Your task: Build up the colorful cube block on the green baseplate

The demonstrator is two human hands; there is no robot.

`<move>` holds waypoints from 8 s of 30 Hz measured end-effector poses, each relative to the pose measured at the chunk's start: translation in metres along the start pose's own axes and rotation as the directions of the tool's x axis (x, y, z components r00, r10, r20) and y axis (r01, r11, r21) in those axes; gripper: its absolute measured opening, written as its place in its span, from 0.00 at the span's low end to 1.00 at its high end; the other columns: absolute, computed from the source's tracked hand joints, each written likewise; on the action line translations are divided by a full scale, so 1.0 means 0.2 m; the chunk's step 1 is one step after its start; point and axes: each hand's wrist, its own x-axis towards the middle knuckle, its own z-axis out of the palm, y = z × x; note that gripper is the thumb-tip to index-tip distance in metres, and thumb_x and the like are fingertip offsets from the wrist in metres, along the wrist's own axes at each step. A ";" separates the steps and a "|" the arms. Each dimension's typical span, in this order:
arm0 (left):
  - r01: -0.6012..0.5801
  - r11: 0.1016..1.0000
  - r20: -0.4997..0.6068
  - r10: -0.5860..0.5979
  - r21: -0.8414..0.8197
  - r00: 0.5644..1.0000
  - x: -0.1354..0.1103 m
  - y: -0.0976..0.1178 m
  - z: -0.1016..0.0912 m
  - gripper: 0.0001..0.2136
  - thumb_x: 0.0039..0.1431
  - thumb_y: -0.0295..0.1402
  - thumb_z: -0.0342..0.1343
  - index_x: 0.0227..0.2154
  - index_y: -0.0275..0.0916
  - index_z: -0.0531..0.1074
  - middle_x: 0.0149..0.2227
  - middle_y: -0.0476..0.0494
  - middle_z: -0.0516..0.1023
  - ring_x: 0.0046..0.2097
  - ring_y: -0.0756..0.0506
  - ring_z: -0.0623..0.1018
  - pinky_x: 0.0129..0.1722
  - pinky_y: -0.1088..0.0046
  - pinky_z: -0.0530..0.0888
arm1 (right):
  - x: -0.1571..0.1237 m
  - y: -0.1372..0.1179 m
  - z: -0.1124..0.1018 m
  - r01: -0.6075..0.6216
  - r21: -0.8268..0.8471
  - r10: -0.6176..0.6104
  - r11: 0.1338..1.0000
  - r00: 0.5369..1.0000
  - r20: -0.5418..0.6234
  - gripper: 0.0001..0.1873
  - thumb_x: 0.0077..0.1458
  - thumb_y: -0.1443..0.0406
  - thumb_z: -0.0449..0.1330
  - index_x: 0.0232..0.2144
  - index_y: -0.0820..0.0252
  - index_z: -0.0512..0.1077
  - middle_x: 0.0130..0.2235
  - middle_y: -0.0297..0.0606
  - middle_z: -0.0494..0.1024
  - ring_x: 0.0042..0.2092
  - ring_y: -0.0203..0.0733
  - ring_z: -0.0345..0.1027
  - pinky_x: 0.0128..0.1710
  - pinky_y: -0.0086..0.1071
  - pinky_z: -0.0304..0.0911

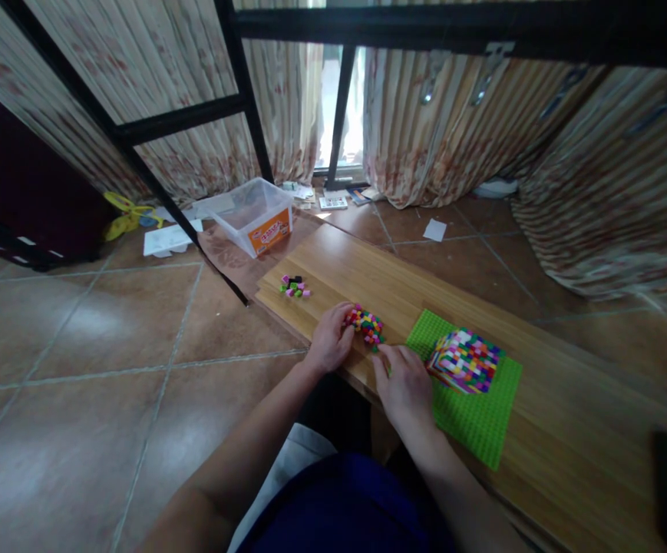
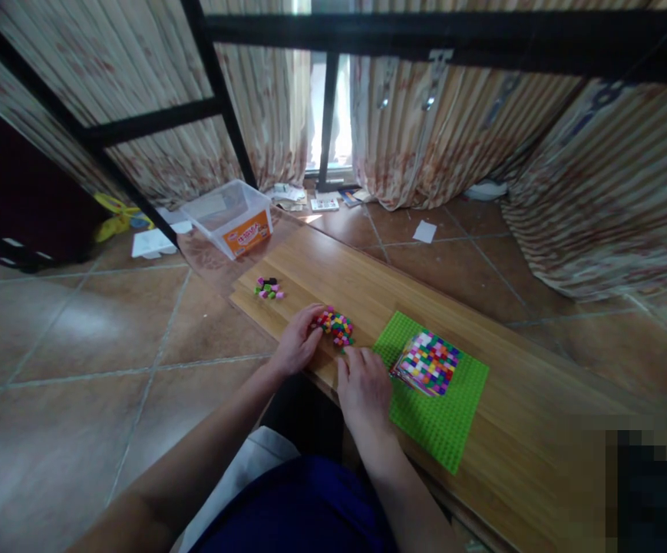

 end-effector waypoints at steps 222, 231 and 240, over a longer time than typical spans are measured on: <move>0.161 0.869 0.555 0.148 -0.469 0.818 0.40 0.56 0.68 0.15 0.53 0.28 0.63 0.46 0.35 0.76 0.37 0.45 0.82 0.37 0.48 0.80 0.45 0.70 0.76 | -0.02 0.61 -0.35 -0.414 0.732 0.662 0.541 0.746 -0.067 0.22 0.43 0.53 0.70 0.40 0.57 0.81 0.40 0.42 0.83 0.40 0.48 0.77 0.44 0.44 0.72; 0.206 0.813 0.515 0.131 -0.545 0.847 0.39 0.59 0.66 0.10 0.52 0.24 0.62 0.39 0.35 0.78 0.35 0.44 0.82 0.38 0.49 0.80 0.47 0.70 0.76 | -0.03 0.65 -0.31 -0.265 0.903 0.681 0.339 0.731 -0.041 0.16 0.47 0.57 0.69 0.38 0.56 0.81 0.43 0.41 0.83 0.43 0.44 0.76 0.43 0.40 0.71; 0.189 0.797 0.512 0.169 -0.574 0.842 0.39 0.59 0.65 0.06 0.52 0.24 0.62 0.34 0.35 0.79 0.33 0.46 0.82 0.36 0.50 0.79 0.44 0.72 0.75 | -0.05 0.65 -0.29 -0.262 0.900 0.679 0.348 0.732 -0.049 0.15 0.48 0.57 0.67 0.38 0.56 0.81 0.41 0.41 0.83 0.40 0.43 0.75 0.38 0.37 0.70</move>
